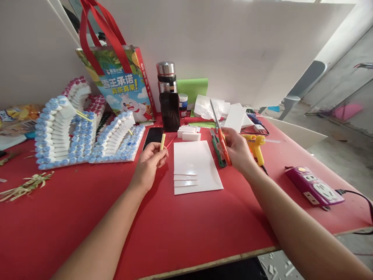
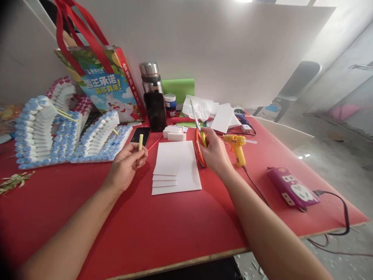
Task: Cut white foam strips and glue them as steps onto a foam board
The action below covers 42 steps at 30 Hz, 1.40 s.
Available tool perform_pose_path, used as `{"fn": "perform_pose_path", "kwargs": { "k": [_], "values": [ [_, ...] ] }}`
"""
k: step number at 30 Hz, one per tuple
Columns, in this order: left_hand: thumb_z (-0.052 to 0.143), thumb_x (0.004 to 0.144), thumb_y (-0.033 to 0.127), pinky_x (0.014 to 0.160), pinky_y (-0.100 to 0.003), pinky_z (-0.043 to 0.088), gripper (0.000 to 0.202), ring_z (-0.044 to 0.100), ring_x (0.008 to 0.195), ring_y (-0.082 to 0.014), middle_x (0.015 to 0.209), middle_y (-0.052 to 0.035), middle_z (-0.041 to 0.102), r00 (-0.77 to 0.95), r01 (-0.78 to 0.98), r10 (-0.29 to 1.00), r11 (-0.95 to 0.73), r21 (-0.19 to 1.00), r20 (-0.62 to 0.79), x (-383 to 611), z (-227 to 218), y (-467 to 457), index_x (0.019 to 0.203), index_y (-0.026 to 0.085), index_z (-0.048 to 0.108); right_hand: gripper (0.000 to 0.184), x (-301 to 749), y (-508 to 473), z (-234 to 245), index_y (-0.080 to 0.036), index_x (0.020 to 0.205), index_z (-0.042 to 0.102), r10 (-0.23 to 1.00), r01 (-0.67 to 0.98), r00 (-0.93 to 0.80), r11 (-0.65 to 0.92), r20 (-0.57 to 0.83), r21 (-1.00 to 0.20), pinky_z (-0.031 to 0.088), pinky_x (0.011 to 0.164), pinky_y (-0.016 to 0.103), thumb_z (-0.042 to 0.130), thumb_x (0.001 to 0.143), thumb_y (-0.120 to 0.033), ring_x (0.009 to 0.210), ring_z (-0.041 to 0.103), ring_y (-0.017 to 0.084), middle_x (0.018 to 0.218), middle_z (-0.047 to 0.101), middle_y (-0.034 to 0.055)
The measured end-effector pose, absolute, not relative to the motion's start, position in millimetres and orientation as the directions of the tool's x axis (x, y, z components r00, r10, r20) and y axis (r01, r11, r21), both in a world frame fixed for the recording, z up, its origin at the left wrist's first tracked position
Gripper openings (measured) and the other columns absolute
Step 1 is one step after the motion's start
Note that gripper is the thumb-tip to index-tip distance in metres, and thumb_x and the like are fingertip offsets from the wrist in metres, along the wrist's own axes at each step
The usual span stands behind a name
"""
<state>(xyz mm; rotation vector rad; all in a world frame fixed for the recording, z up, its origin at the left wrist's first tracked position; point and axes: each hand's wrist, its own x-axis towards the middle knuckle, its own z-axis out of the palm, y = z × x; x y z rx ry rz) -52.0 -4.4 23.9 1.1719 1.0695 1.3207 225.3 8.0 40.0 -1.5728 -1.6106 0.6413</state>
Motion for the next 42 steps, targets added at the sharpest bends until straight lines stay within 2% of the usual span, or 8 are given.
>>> {"fn": "perform_pose_path", "kwargs": {
  "k": [5, 9, 13, 16, 24, 32, 37, 42],
  "values": [
    [0.061, 0.093, 0.036, 0.055, -0.023, 0.030, 0.015, 0.037, 0.057, -0.0095, 0.068, 0.0051, 0.045, -0.040, 0.407, 0.984, -0.144, 0.902, 0.175, -55, 22, -7, 0.092, 0.021, 0.064, 0.049, 216, -7, 45, -0.024, 0.127, 0.060, 0.993, 0.795, -0.044, 0.101, 0.108, -0.598, 0.034, 0.054, 0.027, 0.057, 0.078, -0.021, 0.061, 0.054, 0.018, 0.068, 0.058, -0.0014],
    [0.053, 0.095, 0.040, 0.051, -0.026, 0.030, 0.026, 0.038, 0.052, -0.0107, 0.072, 0.0035, 0.054, -0.041, 0.570, 0.990, -0.090, 0.817, 0.137, -56, 26, -2, 0.107, 0.023, 0.070, 0.043, 211, -11, 52, -0.023, 0.120, 0.063, 0.996, 0.907, -0.042, 0.069, 0.074, -0.416, 0.027, 0.050, 0.028, 0.055, 0.078, -0.020, 0.058, 0.048, 0.019, 0.066, 0.057, -0.0003],
    [0.056, 0.093, 0.039, 0.063, -0.027, 0.043, 0.029, 0.061, 0.069, -0.0168, 0.080, -0.0007, 0.068, 0.025, 0.723, 0.995, -0.086, 0.686, 0.098, -49, 41, 22, 0.110, 0.022, 0.072, 0.049, 211, -10, 50, -0.022, 0.125, 0.062, 0.998, 0.899, -0.036, 0.055, 0.053, -0.435, 0.028, 0.049, 0.028, 0.056, 0.077, -0.020, 0.061, 0.052, 0.021, 0.068, 0.061, 0.0005],
    [0.058, 0.092, 0.038, 0.076, -0.030, 0.049, 0.029, 0.069, 0.091, -0.0230, 0.104, -0.0072, 0.075, 0.174, 0.888, 0.983, -0.180, 0.424, 0.054, -35, 52, 46, 0.110, 0.019, 0.070, 0.049, 212, -10, 49, -0.023, 0.125, 0.063, 0.998, 0.873, -0.014, 0.039, 0.055, -0.486, 0.031, 0.050, 0.027, 0.059, 0.076, -0.021, 0.065, 0.056, 0.021, 0.071, 0.064, 0.0013],
    [0.073, 0.078, 0.049, 0.095, -0.037, 0.049, 0.042, 0.063, 0.120, -0.0354, 0.125, -0.0160, 0.067, 0.266, 0.943, 0.959, -0.239, 0.233, -0.094, -4, 53, 79, 0.106, 0.017, 0.070, 0.048, 215, -11, 51, -0.022, 0.123, 0.066, 0.999, 0.812, 0.021, 0.000, 0.028, -0.584, 0.037, 0.051, 0.026, 0.060, 0.076, -0.020, 0.063, 0.058, 0.020, 0.075, 0.067, 0.0027],
    [0.071, 0.070, 0.069, 0.079, -0.034, 0.052, 0.070, 0.066, 0.116, -0.0341, 0.132, -0.0136, 0.068, 0.203, 0.966, 0.953, -0.157, 0.206, -0.225, -14, 51, 85, 0.119, 0.021, 0.061, 0.047, 222, -8, 46, -0.023, 0.123, 0.068, 1.000, 0.746, 0.022, -0.010, 0.009, -0.665, 0.041, 0.051, 0.025, 0.063, 0.076, -0.023, 0.065, 0.061, 0.019, 0.082, 0.068, 0.0034],
    [0.063, 0.073, 0.077, 0.064, -0.032, 0.046, 0.062, 0.071, 0.096, -0.0316, 0.112, -0.0125, 0.074, 0.180, 0.963, 0.951, -0.119, 0.240, -0.250, -11, 60, 66, 0.100, 0.021, 0.063, 0.050, 223, -6, 45, -0.023, 0.126, 0.067, 1.000, 0.729, 0.014, -0.016, -0.008, -0.684, 0.040, 0.050, 0.025, 0.063, 0.077, -0.025, 0.062, 0.060, 0.018, 0.079, 0.066, 0.0027],
    [0.074, 0.069, 0.061, 0.055, -0.030, 0.037, 0.043, 0.069, 0.077, -0.0272, 0.085, -0.0076, 0.071, 0.204, 0.928, 0.948, -0.107, 0.358, -0.245, 2, 66, 50, 0.073, 0.022, 0.056, 0.050, 221, -6, 45, -0.022, 0.126, 0.067, 1.000, 0.742, 0.013, -0.003, 0.009, -0.671, 0.039, 0.050, 0.025, 0.062, 0.076, -0.023, 0.063, 0.059, 0.019, 0.080, 0.067, 0.0038]
  ]
}}
